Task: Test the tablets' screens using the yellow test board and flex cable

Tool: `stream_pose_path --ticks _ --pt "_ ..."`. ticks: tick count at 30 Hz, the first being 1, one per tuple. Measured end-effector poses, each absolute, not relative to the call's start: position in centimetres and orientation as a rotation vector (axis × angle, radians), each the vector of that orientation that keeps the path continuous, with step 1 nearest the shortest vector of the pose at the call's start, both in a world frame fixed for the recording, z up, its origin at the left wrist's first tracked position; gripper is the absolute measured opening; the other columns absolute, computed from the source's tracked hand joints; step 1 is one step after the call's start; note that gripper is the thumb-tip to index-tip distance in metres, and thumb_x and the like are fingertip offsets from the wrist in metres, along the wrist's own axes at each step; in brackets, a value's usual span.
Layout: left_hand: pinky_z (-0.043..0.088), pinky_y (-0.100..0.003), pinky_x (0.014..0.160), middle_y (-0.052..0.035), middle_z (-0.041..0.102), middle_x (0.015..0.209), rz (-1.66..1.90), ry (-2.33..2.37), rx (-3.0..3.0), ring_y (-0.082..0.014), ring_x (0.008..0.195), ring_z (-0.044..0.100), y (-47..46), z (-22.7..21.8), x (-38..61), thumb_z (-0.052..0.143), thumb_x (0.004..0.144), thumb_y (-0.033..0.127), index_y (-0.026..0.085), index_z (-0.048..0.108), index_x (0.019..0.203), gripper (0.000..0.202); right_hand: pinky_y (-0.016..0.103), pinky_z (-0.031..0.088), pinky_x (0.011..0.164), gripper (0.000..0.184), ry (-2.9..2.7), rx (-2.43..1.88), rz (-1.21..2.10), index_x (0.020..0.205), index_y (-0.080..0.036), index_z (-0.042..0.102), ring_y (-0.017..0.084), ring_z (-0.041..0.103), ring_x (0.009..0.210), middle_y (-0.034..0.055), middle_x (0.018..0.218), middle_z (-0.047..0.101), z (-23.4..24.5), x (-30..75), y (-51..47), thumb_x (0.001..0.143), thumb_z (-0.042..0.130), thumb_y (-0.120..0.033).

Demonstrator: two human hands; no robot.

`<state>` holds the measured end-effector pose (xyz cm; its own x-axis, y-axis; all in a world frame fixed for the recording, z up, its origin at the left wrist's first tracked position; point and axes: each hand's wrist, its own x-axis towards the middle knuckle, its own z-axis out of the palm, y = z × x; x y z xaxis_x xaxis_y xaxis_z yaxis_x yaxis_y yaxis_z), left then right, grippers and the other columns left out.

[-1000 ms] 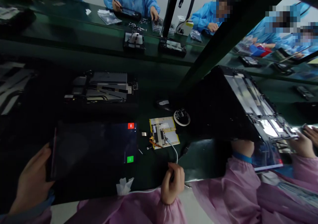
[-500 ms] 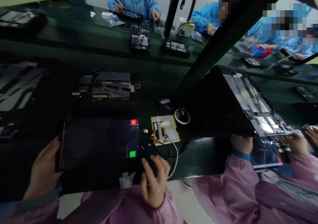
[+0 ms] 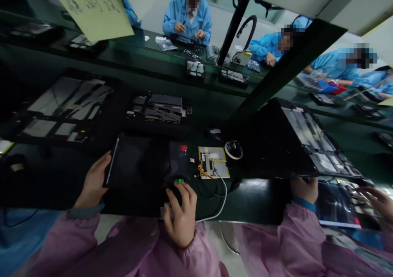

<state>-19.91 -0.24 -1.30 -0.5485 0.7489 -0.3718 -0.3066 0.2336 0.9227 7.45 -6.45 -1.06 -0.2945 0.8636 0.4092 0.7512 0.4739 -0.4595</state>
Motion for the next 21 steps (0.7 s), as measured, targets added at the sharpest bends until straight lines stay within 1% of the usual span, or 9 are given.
stream_pose_path --ticks 2,3,5,7,10,12,14,18,21 --pt "0.043 -0.031 0.104 -0.0030 0.068 0.117 1.523 1.594 0.475 -0.0251 0.123 0.054 -0.3 -1.0 -19.8 0.078 0.066 0.038 0.021 0.072 0.096 0.035 0.052 0.043 0.097 0.037 -2.174 -1.280 0.238 0.123 -0.023 0.059 0.032 0.037 0.128 0.0106 0.136 0.046 -0.9 6.1 -6.2 0.087 0.050 -0.021" --pt "0.042 -0.031 0.105 -0.0027 0.068 0.118 1.537 1.588 0.482 -0.0254 0.125 0.052 -0.2 -0.9 -19.8 0.079 0.064 0.038 0.021 0.072 0.094 0.034 0.053 0.042 0.098 0.036 -2.206 -1.254 0.229 0.122 -0.023 0.060 0.032 0.035 0.130 0.0102 0.138 0.045 -0.9 5.4 -6.1 0.087 0.051 -0.022" --pt "0.045 -0.035 0.102 -0.0045 0.070 0.114 1.542 1.535 0.433 -0.0272 0.121 0.055 0.1 -1.0 -19.6 0.077 0.065 0.042 0.020 0.071 0.097 0.039 0.055 0.039 0.100 0.034 -2.256 -1.218 0.191 0.121 -0.025 0.061 0.033 0.033 0.132 0.0094 0.141 0.043 -0.9 4.3 -5.6 0.088 0.052 -0.024" --pt "0.049 -0.038 0.097 -0.0068 0.072 0.107 1.524 1.468 0.319 -0.0282 0.113 0.060 0.5 -1.2 -19.5 0.074 0.068 0.045 0.019 0.070 0.103 0.043 0.056 0.036 0.102 0.032 -2.281 -1.217 0.132 0.118 -0.025 0.063 0.033 0.032 0.133 0.0088 0.142 0.043 -0.7 3.3 -4.7 0.088 0.053 -0.025" --pt "0.050 -0.037 0.095 -0.0074 0.072 0.108 1.514 1.423 0.236 -0.0259 0.108 0.063 0.7 -1.5 -19.6 0.072 0.073 0.040 0.020 0.069 0.106 0.039 0.058 0.030 0.106 0.032 -2.242 -1.296 0.052 0.120 -0.025 0.062 0.033 0.031 0.135 0.0096 0.143 0.042 0.3 2.2 -2.5 0.090 0.053 -0.024" --pt "0.049 -0.036 0.096 -0.0072 0.070 0.112 1.500 1.441 0.245 -0.0247 0.109 0.063 0.6 -1.6 -19.7 0.070 0.076 0.039 0.021 0.069 0.105 0.034 0.058 0.031 0.106 0.035 -2.159 -1.327 0.036 0.125 -0.025 0.059 0.033 0.030 0.135 0.0103 0.144 0.041 1.3 1.9 -1.0 0.090 0.051 -0.021" --pt "0.048 -0.036 0.098 -0.0068 0.069 0.116 1.483 1.471 0.256 -0.0246 0.113 0.061 0.5 -1.7 -19.8 0.070 0.076 0.040 0.022 0.069 0.105 0.034 0.056 0.034 0.105 0.038 -2.073 -1.310 0.047 0.128 -0.025 0.057 0.032 0.031 0.134 0.0097 0.142 0.041 2.1 2.1 0.0 0.091 0.049 -0.019" --pt "0.042 -0.036 0.105 -0.0058 0.066 0.122 1.489 1.497 0.246 -0.0244 0.120 0.056 0.4 -1.5 -19.8 0.071 0.075 0.039 0.023 0.070 0.103 0.032 0.054 0.038 0.104 0.037 -2.044 -1.270 0.098 0.125 -0.027 0.058 0.029 0.036 0.131 0.0084 0.136 0.047 1.9 3.4 -0.9 0.091 0.048 -0.017" --pt "0.041 -0.036 0.105 -0.0054 0.067 0.121 1.491 1.481 0.236 -0.0238 0.120 0.056 0.5 -1.0 -19.6 0.070 0.077 0.037 0.023 0.070 0.102 0.029 0.054 0.038 0.103 0.035 -2.184 -1.226 0.150 0.122 -0.027 0.061 0.031 0.035 0.131 0.0076 0.138 0.045 0.7 3.7 -3.0 0.090 0.050 -0.020"
